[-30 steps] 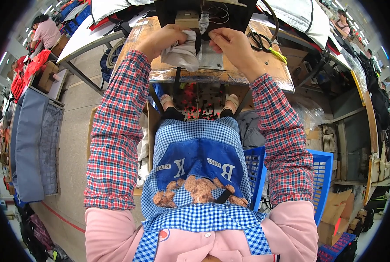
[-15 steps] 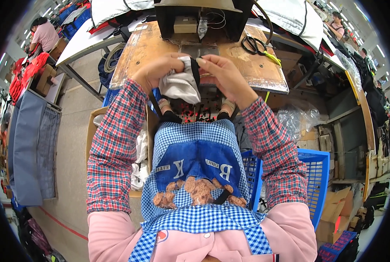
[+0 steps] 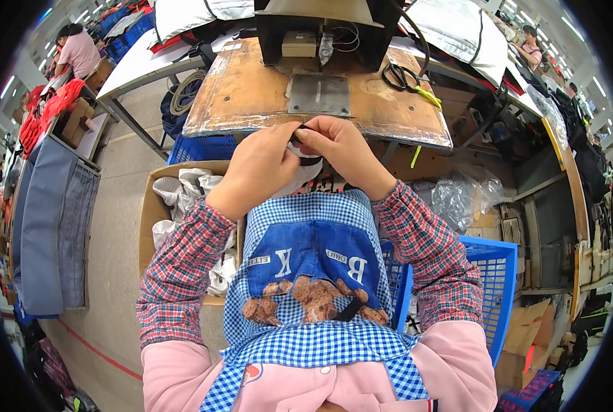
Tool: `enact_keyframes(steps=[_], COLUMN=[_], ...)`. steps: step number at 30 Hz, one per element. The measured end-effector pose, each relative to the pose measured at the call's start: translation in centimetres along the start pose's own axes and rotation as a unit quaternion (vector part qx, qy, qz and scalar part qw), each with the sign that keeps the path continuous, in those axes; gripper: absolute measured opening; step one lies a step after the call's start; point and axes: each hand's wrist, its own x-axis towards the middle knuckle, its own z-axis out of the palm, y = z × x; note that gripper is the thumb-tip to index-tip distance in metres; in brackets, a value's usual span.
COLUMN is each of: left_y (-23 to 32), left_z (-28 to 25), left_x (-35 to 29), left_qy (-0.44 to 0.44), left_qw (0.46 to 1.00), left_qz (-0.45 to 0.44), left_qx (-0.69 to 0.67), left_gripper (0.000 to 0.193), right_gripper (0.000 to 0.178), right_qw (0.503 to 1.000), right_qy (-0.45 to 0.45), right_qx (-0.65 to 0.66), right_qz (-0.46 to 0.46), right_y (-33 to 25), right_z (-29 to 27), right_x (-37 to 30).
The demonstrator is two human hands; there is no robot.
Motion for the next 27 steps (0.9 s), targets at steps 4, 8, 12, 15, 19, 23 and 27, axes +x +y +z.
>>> enact_keyframes(steps=[4,8,12,15,19,23,27], left_y=[-0.3,-0.6,-0.5,-1.2,-1.9,-3.2,-4.1], left_z=[-2.1,-3.1,-2.5,-2.1,-1.8,-0.5,0.1], left_x=[0.6,1.3,1.5,1.6,2.9,4.2,5.8], left_qy=[-0.116,-0.212,-0.228,-0.265,-0.24,-0.126,-0.129], left_qw=[0.987,0.958,0.919,0.901,0.947,0.971,0.95], left_qz=[-0.03,-0.052,-0.098,-0.149,-0.083,-0.077,-0.171], left_qx=[-0.102,-0.184,-0.306,-0.31,-0.198,-0.187,-0.226], left_gripper=[0.028,0.027,0.028,0.027,0.029,0.031,0.033], right_gripper=[0.021,0.019,0.019,0.019,0.02,0.021,0.02], right_qw=[0.997,0.994,0.992,0.992,0.995,0.998,0.997], right_qy=[-0.055,-0.099,-0.102,-0.094,-0.061,0.015,0.067], right_qx=[-0.053,-0.007,0.025,0.005,-0.062,-0.059,0.02], right_qz=[0.016,0.054,0.068,0.085,0.057,0.017,0.018], right_y=[-0.9,-1.2,-1.6,-1.4,-1.0,0.0,0.6], right_z=[-1.4,-2.4,-2.7,-3.1,-3.5,-3.7,-3.5], right_x=[-0.7,-0.9,-0.9,-0.8,-0.2,1.5,3.2])
